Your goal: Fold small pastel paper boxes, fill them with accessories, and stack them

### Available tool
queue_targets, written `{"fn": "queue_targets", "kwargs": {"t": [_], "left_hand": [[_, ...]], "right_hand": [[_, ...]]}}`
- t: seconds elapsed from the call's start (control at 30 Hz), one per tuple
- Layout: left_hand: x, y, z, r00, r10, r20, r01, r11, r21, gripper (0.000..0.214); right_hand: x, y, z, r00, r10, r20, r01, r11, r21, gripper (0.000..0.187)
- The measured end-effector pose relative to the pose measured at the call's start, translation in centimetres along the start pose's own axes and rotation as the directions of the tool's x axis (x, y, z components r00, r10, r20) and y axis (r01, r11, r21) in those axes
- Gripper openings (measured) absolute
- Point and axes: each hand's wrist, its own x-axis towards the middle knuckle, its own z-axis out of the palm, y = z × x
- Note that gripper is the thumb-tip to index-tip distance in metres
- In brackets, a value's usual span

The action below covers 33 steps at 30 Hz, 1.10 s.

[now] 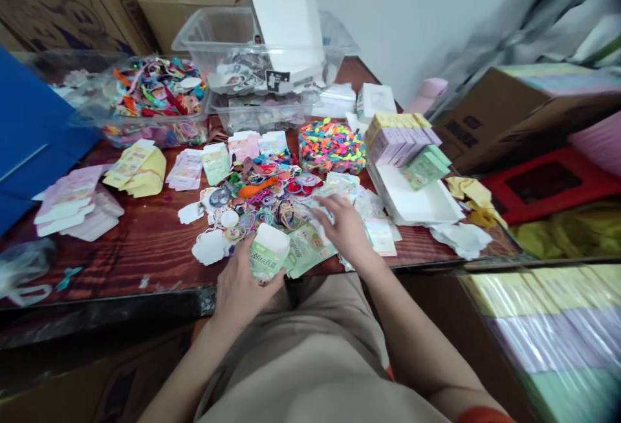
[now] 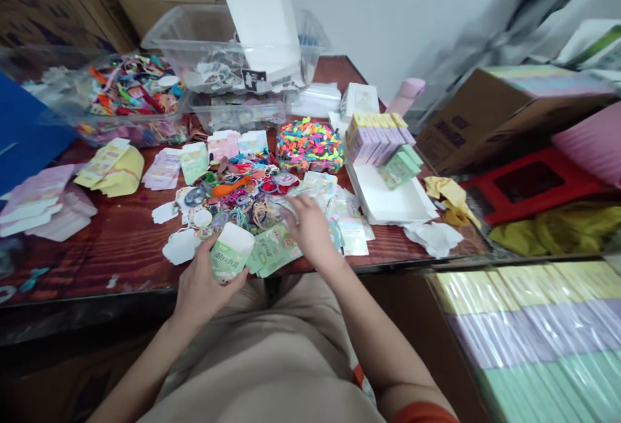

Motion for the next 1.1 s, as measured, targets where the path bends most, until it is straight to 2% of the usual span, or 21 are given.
{"fn": "queue_targets", "kwargs": {"t": [0.07,0.13,0.2,0.3,0.43,0.53,0.67,0.8,0.93,1.0,1.1], "left_hand": [[0.2,0.6,0.1,0.999,0.002,0.032,-0.002,1.000,-0.015,0.077],[0.2,1.0,0.3,0.997,0.023,0.069,-0.020,0.999,-0.037,0.077],[0.2,1.4,0.6,0.993,0.067,0.095,-0.062,0.997,-0.055,0.077],[0.2,2.0,1.2,0.986,0.122,0.115,-0.117,0.992,-0.052,0.075],[0.2,3.2,2.1,0.979,0.141,0.146,-0.136,0.990,-0.045,0.072],[0.1,3.8,2.4,0.972,0.137,0.189,-0.132,0.990,-0.042,0.070],[-0.4,3.5,2.5,0.982,0.122,0.146,-0.114,0.992,-0.061,0.070],[-0.8,3.1,2.5,0.995,0.084,0.057,-0.078,0.991,-0.106,0.071],[-0.7,3.4,2.5,0.994,0.078,0.074,-0.066,0.986,-0.155,0.070],[-0.7,3.6,2.5,0.991,0.093,0.092,-0.076,0.982,-0.173,0.070],[-0.8,3.9,2.5,0.989,0.097,0.111,-0.074,0.979,-0.191,0.070]], "right_hand": [[-0.2,3.8,-1.1,0.979,0.197,-0.048,-0.203,0.948,-0.246,0.043],[-0.8,7.0,-2.1,0.954,0.300,-0.022,-0.288,0.889,-0.356,0.053],[-1.6,9.3,-2.8,0.945,0.325,0.034,-0.292,0.886,-0.359,0.059],[-2.2,11.0,-3.1,0.947,0.317,0.058,-0.287,0.910,-0.298,0.059],[-1.6,11.3,-2.9,0.952,0.302,0.046,-0.286,0.933,-0.217,0.047],[-1.4,11.0,-3.4,0.971,0.240,0.007,-0.236,0.959,-0.155,0.039],[-3.6,10.1,-5.2,0.978,0.197,-0.065,-0.202,0.974,-0.098,0.037],[-7.5,9.4,-6.1,0.958,0.287,0.005,-0.277,0.931,-0.236,0.044],[-9.7,9.6,-5.4,0.943,0.328,0.062,-0.275,0.869,-0.411,0.062],[-9.8,10.0,-5.3,0.941,0.333,0.059,-0.279,0.865,-0.418,0.059],[-9.4,10.1,-5.9,0.935,0.352,0.036,-0.308,0.861,-0.404,0.041]]}}
